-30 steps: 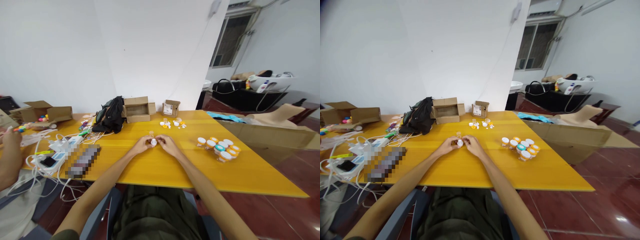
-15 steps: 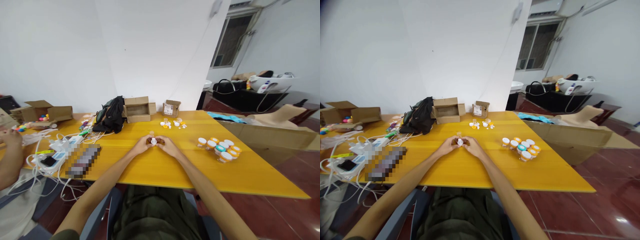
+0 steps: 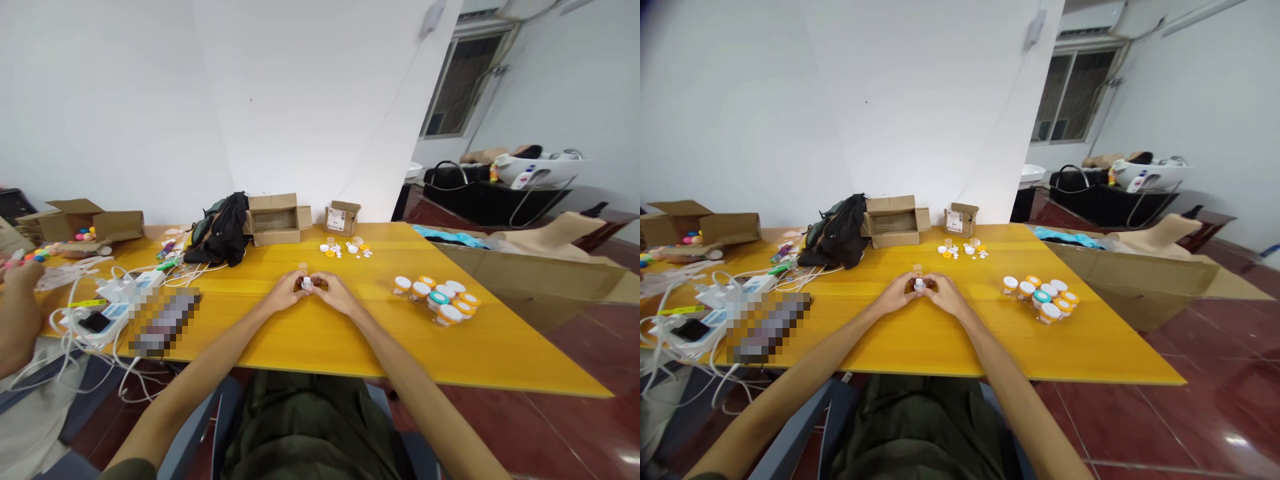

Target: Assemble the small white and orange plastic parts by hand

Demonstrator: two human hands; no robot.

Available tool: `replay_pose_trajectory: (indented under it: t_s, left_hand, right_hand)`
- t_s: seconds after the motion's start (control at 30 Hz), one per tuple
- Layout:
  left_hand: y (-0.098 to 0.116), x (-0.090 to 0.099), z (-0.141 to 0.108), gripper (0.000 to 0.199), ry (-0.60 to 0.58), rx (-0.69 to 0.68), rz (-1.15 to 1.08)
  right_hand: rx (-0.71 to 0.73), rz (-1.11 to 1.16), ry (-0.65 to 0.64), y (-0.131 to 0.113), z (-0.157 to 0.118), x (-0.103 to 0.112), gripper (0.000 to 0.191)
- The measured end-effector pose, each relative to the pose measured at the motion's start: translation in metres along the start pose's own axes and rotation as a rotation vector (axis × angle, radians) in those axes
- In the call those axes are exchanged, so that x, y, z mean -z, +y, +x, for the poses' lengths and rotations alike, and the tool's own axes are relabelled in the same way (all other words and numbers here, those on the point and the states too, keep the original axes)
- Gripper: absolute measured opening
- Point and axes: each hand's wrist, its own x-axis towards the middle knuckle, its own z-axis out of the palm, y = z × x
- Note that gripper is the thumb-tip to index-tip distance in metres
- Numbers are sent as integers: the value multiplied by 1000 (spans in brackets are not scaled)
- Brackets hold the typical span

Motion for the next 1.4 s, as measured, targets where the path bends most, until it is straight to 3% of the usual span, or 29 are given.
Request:
replay_pose_trajectory:
  t_s: [0.33, 0.47, 0.6, 0.87, 1.03, 1.4]
  left_hand:
    - [2, -2, -2, 23, 10, -6, 2]
    - [-1, -4, 0, 33, 56, 52, -131]
    - [-5, -7, 2, 38, 24, 122, -281]
    - [-4, -5, 2, 35, 43, 100, -330]
    - [-1, -5, 1, 34, 33, 95, -346]
    - [3, -4, -1, 30, 29, 61, -382]
  right_hand:
    - [-72, 136, -16, -2, 1, 2, 16]
    - [-66, 206, 14, -2, 2, 1, 17]
    - [-79, 225, 20, 1, 3, -1, 16]
    - [-5, 86, 107, -7, 2, 3, 16]
    - [68, 14, 92, -13, 0, 5, 17]
    - [3, -77, 108, -15, -2, 5, 29]
